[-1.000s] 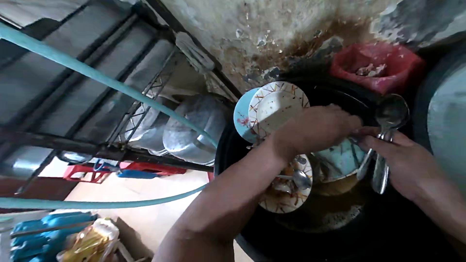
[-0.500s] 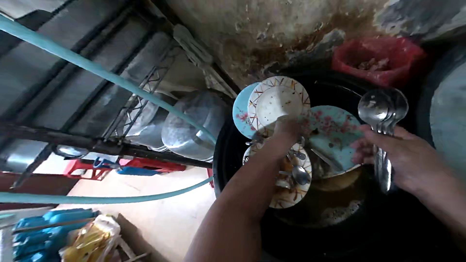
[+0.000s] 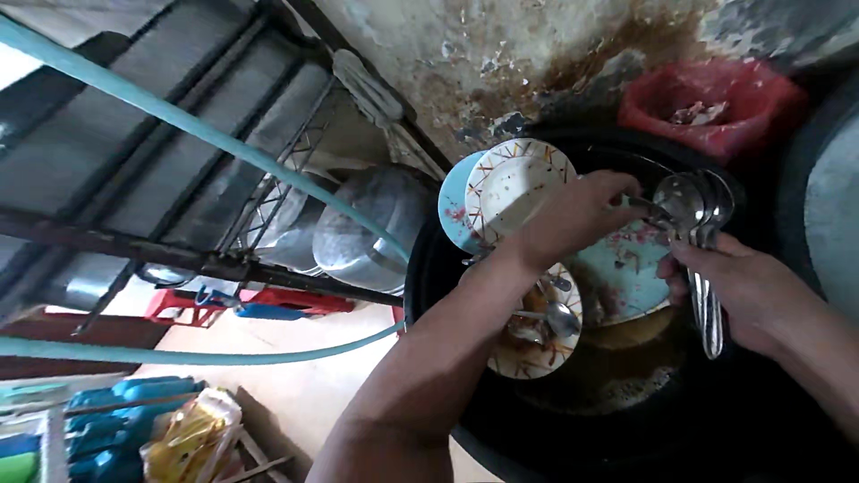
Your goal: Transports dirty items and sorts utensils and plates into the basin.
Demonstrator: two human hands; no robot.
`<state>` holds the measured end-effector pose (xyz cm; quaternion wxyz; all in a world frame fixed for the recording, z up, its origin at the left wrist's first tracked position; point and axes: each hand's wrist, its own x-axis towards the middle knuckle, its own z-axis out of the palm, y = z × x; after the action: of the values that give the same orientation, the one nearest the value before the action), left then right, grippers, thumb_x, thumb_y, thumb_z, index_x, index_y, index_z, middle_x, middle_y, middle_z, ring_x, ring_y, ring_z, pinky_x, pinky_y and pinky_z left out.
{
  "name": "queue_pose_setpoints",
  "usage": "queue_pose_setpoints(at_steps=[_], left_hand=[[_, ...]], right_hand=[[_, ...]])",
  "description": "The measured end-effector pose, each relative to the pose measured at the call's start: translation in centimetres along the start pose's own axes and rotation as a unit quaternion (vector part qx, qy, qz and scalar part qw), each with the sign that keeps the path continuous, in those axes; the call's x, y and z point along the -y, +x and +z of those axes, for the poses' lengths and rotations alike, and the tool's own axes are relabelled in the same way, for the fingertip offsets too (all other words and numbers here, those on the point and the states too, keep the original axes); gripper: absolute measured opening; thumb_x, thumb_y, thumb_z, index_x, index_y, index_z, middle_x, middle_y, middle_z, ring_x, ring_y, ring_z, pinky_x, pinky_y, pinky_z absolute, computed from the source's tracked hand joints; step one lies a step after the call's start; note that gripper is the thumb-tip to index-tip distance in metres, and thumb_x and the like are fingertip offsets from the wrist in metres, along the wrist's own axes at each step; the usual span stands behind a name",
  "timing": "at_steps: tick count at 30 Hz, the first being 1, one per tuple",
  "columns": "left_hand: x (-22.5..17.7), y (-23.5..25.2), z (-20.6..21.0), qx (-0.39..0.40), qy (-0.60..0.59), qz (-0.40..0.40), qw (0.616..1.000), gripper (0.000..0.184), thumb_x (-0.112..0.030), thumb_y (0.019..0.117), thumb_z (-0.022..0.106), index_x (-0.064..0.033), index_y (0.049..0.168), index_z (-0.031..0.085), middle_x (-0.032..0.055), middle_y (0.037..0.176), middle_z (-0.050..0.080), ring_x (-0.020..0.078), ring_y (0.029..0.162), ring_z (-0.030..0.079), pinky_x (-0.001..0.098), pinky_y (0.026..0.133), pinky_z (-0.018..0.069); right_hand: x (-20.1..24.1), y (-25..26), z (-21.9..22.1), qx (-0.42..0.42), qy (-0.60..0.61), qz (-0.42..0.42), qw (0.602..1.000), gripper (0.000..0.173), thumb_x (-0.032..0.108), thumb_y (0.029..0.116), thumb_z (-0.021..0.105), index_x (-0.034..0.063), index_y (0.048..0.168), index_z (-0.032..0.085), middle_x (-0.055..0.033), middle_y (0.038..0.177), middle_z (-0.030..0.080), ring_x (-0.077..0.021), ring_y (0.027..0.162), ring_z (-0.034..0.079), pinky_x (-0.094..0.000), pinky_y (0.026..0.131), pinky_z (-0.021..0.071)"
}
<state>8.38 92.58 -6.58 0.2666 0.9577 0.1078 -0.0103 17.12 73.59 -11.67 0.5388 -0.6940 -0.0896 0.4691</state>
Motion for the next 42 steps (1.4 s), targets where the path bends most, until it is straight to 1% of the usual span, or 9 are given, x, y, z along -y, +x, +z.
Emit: queue_pose_setpoints(at_steps=[2, 5, 11, 18, 24, 30, 34, 37, 42], left_hand=[[1.7, -2.3, 2.4, 0.113, 0.049, -0.023, 0.992, 0.045, -0.017, 0.0930, 0.075, -0.0042, 0.134, 0.063, 0.0197, 0.141, 0.058, 0.0334, 0.131, 0.056, 0.0506, 0.109, 0.0464], [3.4, -6.8, 7.1, 0.233, 0.158, 0.069, 0.957, 0.024, -0.012, 0.0908, 0.074, -0.0160, 0.115, 0.076, 0.0092, 0.136, 0.062, 0.0327, 0.130, 0.055, 0.0534, 0.102, 0.0500], [4.7, -6.8, 9.0, 0.211, 0.239, 0.196, 0.928, 0.019, -0.008, 0.0924, 0.070, -0.0171, 0.107, 0.077, 0.0014, 0.142, 0.061, 0.0280, 0.134, 0.052, 0.0504, 0.111, 0.0424], [1.5, -2.3, 2.9, 0.129, 0.025, -0.015, 0.991, 0.020, -0.014, 0.1020, 0.061, -0.0046, 0.114, 0.074, 0.0139, 0.114, 0.072, 0.0279, 0.111, 0.068, 0.0506, 0.099, 0.0522], [-1.8, -0.8, 0.9, -0.088, -0.173, -0.032, 0.980, 0.013, -0.008, 0.0974, 0.066, 0.0020, 0.104, 0.071, 0.0115, 0.092, 0.072, 0.0158, 0.077, 0.068, 0.0356, 0.073, 0.0574], [5.7, 1.2, -1.3, 0.085, -0.020, -0.170, 0.982, 0.035, -0.028, 0.1052, 0.058, -0.0009, 0.126, 0.066, 0.0182, 0.120, 0.069, 0.0291, 0.110, 0.067, 0.0509, 0.099, 0.0511], [10.5, 0.6, 2.3, 0.121, 0.155, -0.298, 0.934, 0.043, -0.044, 0.0927, 0.071, -0.0035, 0.108, 0.073, 0.0209, 0.113, 0.069, 0.0401, 0.112, 0.065, 0.0647, 0.095, 0.0506], [10.8, 0.8, 4.8, 0.130, 0.150, -0.363, 0.911, 0.040, -0.040, 0.0925, 0.071, -0.0048, 0.110, 0.073, 0.0203, 0.118, 0.069, 0.0410, 0.115, 0.063, 0.0662, 0.093, 0.0499], [15.0, 0.6, 4.3, 0.079, 0.130, -0.293, 0.944, 0.030, -0.033, 0.0937, 0.069, -0.0081, 0.110, 0.071, 0.0146, 0.118, 0.068, 0.0345, 0.111, 0.066, 0.0617, 0.092, 0.0534]], right_hand=[[0.0, 0.3, 0.0, -0.003, 0.022, -0.004, 1.000, 0.026, 0.024, 0.1075, 0.053, 0.0162, 0.132, 0.056, 0.0020, 0.076, 0.056, -0.0058, 0.054, 0.051, -0.0200, 0.051, 0.0459], [0.6, 0.5, 0.1, -0.001, 0.062, 0.008, 0.998, 0.019, 0.017, 0.1053, 0.056, 0.0110, 0.122, 0.062, -0.0007, 0.070, 0.054, -0.0094, 0.052, 0.051, -0.0230, 0.048, 0.0475], [0.9, 0.3, -0.1, 0.003, 0.097, 0.007, 0.995, 0.024, 0.027, 0.1060, 0.054, 0.0123, 0.123, 0.060, -0.0051, 0.078, 0.070, -0.0131, 0.054, 0.063, -0.0247, 0.047, 0.0529], [0.4, 1.0, -0.1, -0.012, 0.159, -0.013, 0.987, 0.024, 0.017, 0.1049, 0.056, 0.0074, 0.126, 0.058, -0.0073, 0.108, 0.075, -0.0215, 0.093, 0.076, -0.0361, 0.076, 0.0644], [0.5, 0.2, 0.0, 0.037, 0.129, 0.000, 0.991, 0.029, 0.026, 0.1081, 0.049, 0.0124, 0.133, 0.056, -0.0069, 0.099, 0.074, -0.0188, 0.083, 0.074, -0.0355, 0.070, 0.0627], [0.3, 0.6, -0.2, 0.041, 0.067, 0.029, 0.996, 0.024, 0.013, 0.1051, 0.054, 0.0110, 0.129, 0.059, -0.0017, 0.076, 0.056, -0.0087, 0.054, 0.052, -0.0213, 0.046, 0.0458], [0.7, 0.6, -0.5, 0.063, 0.085, 0.048, 0.993, 0.020, 0.022, 0.1067, 0.052, 0.0083, 0.118, 0.062, -0.0047, 0.069, 0.060, -0.0113, 0.047, 0.054, -0.0245, 0.041, 0.0493], [0.7, 0.7, -0.7, 0.083, 0.126, 0.053, 0.987, 0.030, 0.030, 0.1093, 0.045, 0.0110, 0.127, 0.061, -0.0053, 0.063, 0.058, -0.0117, 0.042, 0.052, -0.0267, 0.038, 0.0495], [0.5, 0.7, -0.8, 0.096, 0.110, 0.040, 0.988, 0.019, 0.021, 0.1066, 0.052, 0.0117, 0.118, 0.064, 0.0000, 0.058, 0.046, -0.0058, 0.040, 0.039, -0.0196, 0.036, 0.0384]])
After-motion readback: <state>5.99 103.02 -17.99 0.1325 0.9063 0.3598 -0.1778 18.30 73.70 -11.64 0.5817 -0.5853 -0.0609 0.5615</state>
